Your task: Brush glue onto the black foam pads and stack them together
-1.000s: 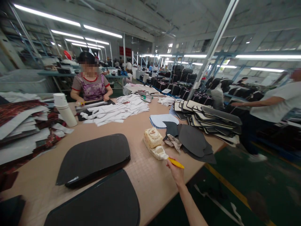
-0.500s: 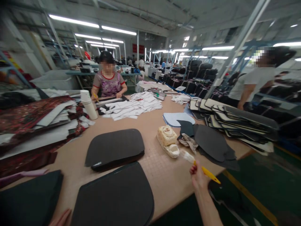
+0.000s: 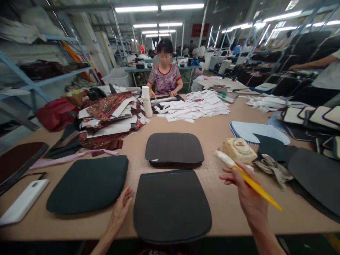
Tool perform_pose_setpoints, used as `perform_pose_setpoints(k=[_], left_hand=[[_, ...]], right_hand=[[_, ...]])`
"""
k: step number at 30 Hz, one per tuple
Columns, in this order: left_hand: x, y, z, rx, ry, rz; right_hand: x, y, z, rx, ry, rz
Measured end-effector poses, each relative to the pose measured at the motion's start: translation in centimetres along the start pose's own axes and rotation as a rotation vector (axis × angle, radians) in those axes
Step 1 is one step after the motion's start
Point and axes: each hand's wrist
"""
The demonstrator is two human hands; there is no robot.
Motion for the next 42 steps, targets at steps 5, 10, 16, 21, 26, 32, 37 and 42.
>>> perform_pose_setpoints(k=[5, 10, 16, 21, 26, 32, 37, 42], left_hand=[[1.7, -1.3, 0.0, -0.026, -0.016, 0.001], [2.4, -2.6, 2.8, 0.091, -0.023, 0.068], [3.2, -2.3, 4.8, 0.184, 0.061, 0.145], [3.5, -1.6, 3.9, 0.167, 0.045, 0.209], [4.8, -3.1, 3.2, 0.245, 0.067, 0.296], [9.8, -4.6, 1.6, 0.423, 0.281, 0.49], [10.7, -3.9, 1.7, 0.516, 0.296, 0.628], [10.2, -3.9, 3.0, 0.536, 0.338, 0.645]], right_hand=[[2.5, -4.3, -4.1, -0.033, 0.227, -0.146], [4.5, -11.1, -6.8, -0.086, 0.289, -0.337], [5.5, -14.9, -9.9, -0.065, 0.31, -0.33], [4.8, -17.0, -11.6, -0.08, 0.316, -0.415], [4.0, -17.9, -12.6, -0.133, 0.288, -0.522], [3.5, -17.1, -12.6, -0.541, 0.3, -0.815], [4.3, -16.2, -11.8, -0.549, 0.239, -0.839], [5.3, -16.3, -10.9, -0.461, 0.222, -0.73]])
Point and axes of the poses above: each hand's wrist, its own z-axis towards the middle knuckle, its own x-axis out of the palm, y = z × x, and after that the axes turned 10 degrees about -z, right-handed
